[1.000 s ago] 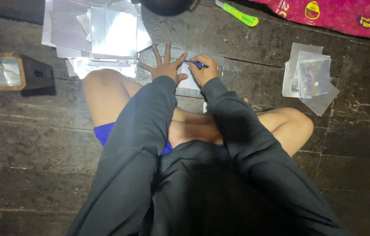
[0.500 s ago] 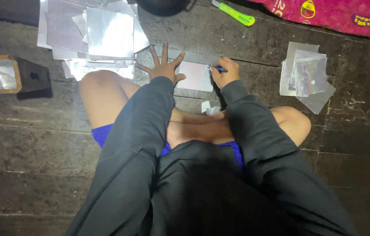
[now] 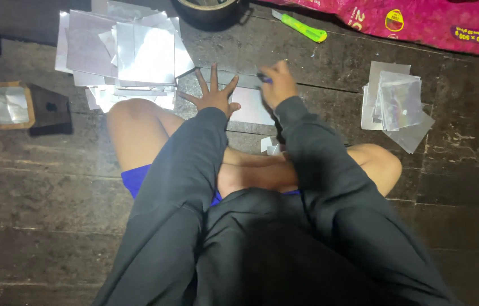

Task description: Marking and cutting small square sheets of material using a ruler, pen, and utility knife.

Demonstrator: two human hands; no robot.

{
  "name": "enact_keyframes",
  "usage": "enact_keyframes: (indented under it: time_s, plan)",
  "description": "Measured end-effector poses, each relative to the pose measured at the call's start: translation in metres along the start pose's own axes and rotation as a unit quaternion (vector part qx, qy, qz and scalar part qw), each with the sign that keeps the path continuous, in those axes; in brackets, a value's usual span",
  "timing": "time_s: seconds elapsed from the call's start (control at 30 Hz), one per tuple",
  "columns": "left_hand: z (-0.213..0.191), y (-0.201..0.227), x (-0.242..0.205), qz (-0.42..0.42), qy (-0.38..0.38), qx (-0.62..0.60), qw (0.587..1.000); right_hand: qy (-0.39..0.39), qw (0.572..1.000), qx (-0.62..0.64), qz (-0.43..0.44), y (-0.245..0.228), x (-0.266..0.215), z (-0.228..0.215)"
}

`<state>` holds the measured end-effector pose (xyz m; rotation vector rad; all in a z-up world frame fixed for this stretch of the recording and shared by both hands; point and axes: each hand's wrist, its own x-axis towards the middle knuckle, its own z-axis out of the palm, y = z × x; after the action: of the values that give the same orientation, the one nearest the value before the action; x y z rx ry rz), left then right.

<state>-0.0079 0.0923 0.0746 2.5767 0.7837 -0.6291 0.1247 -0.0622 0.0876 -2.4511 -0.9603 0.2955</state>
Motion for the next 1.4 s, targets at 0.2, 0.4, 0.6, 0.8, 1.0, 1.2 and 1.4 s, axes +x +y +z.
enact_keyframes:
  time_s: [0.2, 0.4, 0.6, 0.8, 1.0, 1.2, 1.4]
  plan:
    - [0.021, 0.006, -0.007, -0.051, 0.066, -0.070, 0.994, -0.156, 0.967, -0.196, -0.035, 0.037, 0.019, 0.039]
    - [0.086, 0.011, 0.024, -0.069, 0.141, -0.130, 0.979, -0.139, 0.944, -0.284, -0.093, 0.043, -0.026, -0.060]
    - [0.096, 0.059, 0.004, -0.060, 0.190, -0.201, 0.959, 0.002, 0.972, 0.128, 0.199, 0.143, -0.053, 0.017]
    - [0.098, 0.071, 0.037, -0.142, 0.149, -0.363, 0.909, -0.024, 0.918, 0.291, 0.268, 0.101, -0.045, 0.024]
    - [0.089, 0.050, 0.042, -0.147, 0.117, -0.446, 0.875, -0.021, 0.854, 0.437, 0.282, 0.087, -0.052, 0.016]
    - [0.072, 0.028, 0.036, -0.203, 0.054, -0.326, 0.922, 0.029, 0.760, 0.564, 0.323, 0.035, -0.052, -0.010]
    - [0.049, 0.050, 0.006, -0.218, 0.085, -0.355, 0.905, -0.039, 0.749, 0.581, 0.318, 0.034, -0.054, -0.029]
